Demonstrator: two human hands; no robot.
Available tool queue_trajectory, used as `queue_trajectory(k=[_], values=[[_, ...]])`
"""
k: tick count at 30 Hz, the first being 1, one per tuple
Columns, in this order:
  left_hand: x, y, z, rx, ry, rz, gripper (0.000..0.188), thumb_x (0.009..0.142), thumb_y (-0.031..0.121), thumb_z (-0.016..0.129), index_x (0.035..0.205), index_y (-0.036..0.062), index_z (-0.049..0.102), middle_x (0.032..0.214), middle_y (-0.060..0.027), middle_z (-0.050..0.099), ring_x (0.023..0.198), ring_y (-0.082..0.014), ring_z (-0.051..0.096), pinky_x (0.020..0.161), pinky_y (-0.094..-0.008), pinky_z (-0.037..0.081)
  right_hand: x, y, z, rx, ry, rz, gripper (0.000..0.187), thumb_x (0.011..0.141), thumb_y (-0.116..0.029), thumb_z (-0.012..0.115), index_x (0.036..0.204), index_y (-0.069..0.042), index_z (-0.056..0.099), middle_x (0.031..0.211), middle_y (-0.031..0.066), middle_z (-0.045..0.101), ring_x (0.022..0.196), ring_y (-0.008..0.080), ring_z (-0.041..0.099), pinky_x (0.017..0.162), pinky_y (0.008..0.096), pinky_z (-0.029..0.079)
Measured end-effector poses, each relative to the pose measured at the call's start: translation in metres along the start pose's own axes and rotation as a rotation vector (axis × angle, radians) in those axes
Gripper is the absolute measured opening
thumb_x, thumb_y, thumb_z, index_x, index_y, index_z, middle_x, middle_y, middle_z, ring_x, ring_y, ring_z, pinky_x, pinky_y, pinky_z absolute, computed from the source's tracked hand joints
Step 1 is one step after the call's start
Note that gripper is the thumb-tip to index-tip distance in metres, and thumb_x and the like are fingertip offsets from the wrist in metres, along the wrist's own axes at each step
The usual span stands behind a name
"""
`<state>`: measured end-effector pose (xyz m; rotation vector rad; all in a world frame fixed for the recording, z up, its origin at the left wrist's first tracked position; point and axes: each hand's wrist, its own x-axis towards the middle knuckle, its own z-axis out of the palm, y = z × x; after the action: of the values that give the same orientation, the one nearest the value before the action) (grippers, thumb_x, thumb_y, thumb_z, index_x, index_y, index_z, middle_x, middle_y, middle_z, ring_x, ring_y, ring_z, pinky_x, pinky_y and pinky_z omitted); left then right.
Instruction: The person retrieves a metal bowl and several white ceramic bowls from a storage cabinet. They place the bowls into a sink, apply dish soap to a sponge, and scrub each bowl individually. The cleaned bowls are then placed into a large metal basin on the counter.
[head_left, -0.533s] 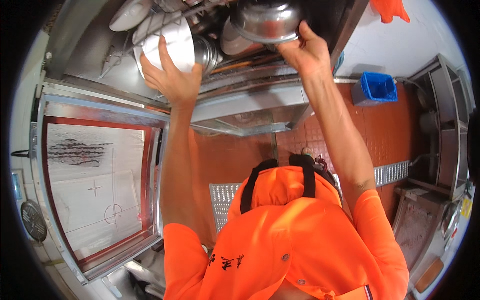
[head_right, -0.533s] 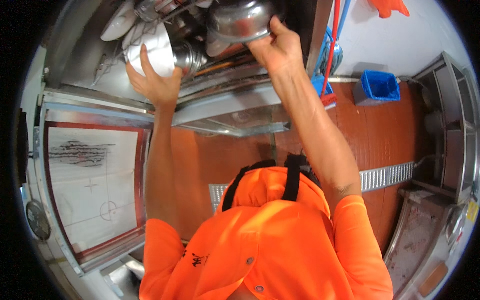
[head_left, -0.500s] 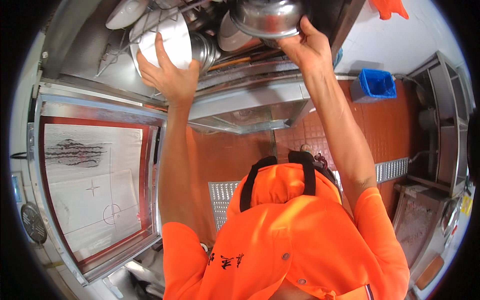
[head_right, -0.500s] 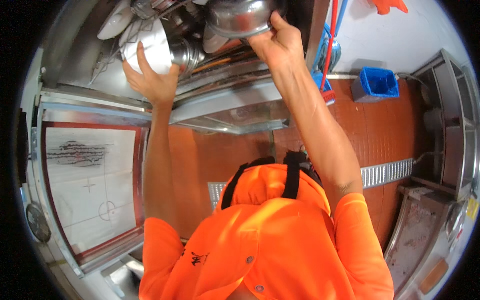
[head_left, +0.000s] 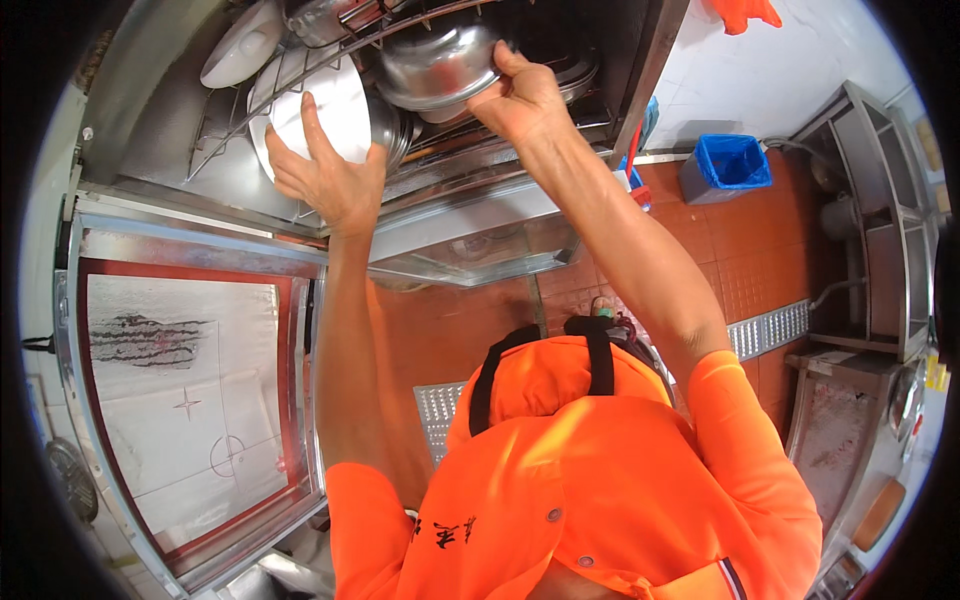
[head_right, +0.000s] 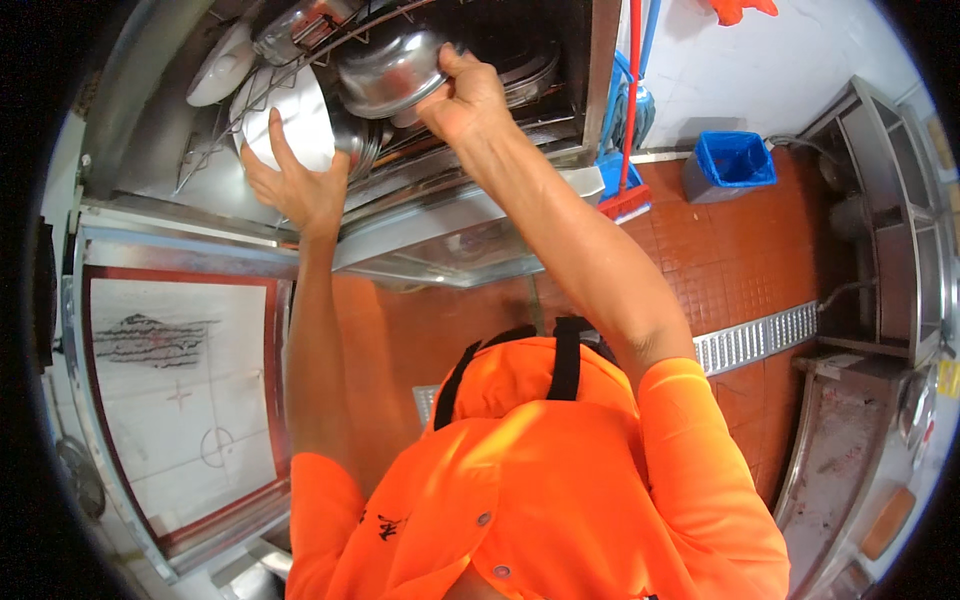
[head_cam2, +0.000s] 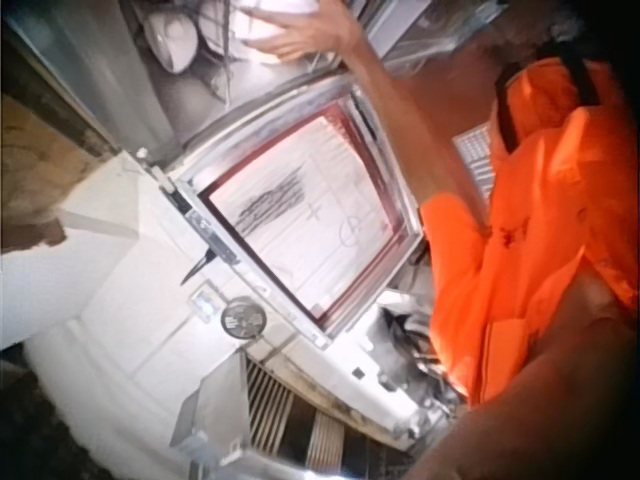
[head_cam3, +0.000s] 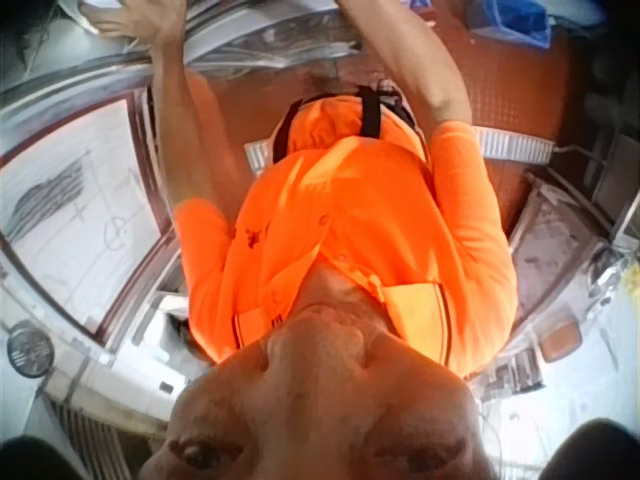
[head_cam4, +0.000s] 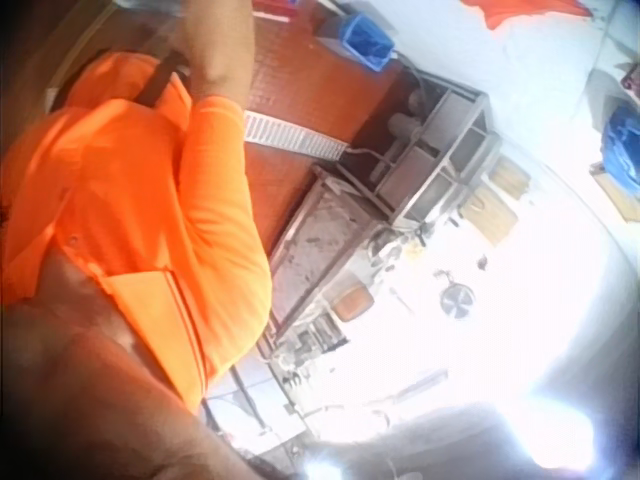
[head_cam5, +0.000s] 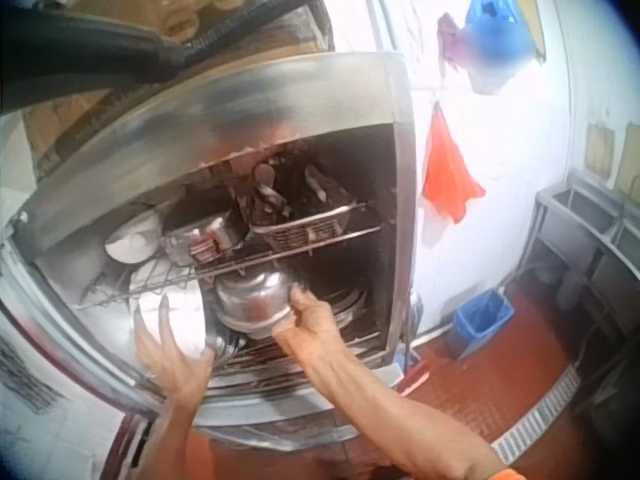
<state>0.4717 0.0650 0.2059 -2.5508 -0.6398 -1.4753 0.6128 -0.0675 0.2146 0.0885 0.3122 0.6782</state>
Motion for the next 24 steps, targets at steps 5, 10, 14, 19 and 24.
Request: queue_trajectory(k=[5,10,14,19,24], values=[[-0.003,-0.001,0.003,0.017,-0.047,0.021,0.085,0.055,0.022,0.076,0.133,0.0197,0.043,0.133,-0.0237,0.027,0.124,-0.0383,0.027,0.096,-0.0577,0.022,-0.001,0.001,-0.008,-0.052,-0.014,0.100,0.011,0.095,-0.006,0.044,0.106,-0.005,0.047,0.106,0.0088,0.057,0.097,0.0238,0.059,0.093,0.0460,0.047],[-0.006,-0.007,0.012,0.019,-0.037,0.082,0.086,0.055,0.024,0.077,0.134,0.0220,0.042,0.134,-0.0235,0.026,0.124,-0.0386,0.026,0.092,-0.0601,0.022,-0.014,-0.019,-0.001,-0.091,0.067,-0.022,0.018,0.094,-0.010,0.048,0.107,0.002,0.051,0.110,0.0127,0.059,0.103,0.0254,0.059,0.099,0.0463,0.043],[-0.010,-0.009,0.017,0.059,0.013,0.088,0.082,0.056,0.028,0.076,0.132,0.0223,0.046,0.132,-0.0237,0.033,0.123,-0.0355,0.031,0.091,-0.0534,0.024,-0.032,-0.034,0.013,-0.189,0.039,-0.046,0.022,0.096,-0.013,0.044,0.109,0.004,0.048,0.113,0.0160,0.057,0.106,0.0282,0.056,0.100,0.0508,0.039],[-0.010,-0.012,0.015,-0.006,0.009,0.075,0.079,0.055,0.029,0.079,0.129,0.0232,0.050,0.134,-0.0209,0.029,0.126,-0.0346,0.027,0.091,-0.0547,0.020,-0.025,-0.053,0.015,-0.211,0.070,-0.198,0.026,0.094,-0.011,0.047,0.116,0.002,0.050,0.123,0.0163,0.054,0.117,0.0309,0.049,0.105,0.0531,0.032],[-0.013,-0.014,0.011,-0.029,-0.032,0.043,0.079,0.060,0.032,0.080,0.132,0.0265,0.047,0.137,-0.0183,0.028,0.126,-0.0327,0.027,0.091,-0.0555,0.023,-0.015,-0.072,0.021,-0.223,-0.014,-0.172,0.030,0.096,-0.014,0.043,0.122,0.000,0.047,0.127,0.0163,0.051,0.122,0.0325,0.044,0.106,0.0549,0.029]])
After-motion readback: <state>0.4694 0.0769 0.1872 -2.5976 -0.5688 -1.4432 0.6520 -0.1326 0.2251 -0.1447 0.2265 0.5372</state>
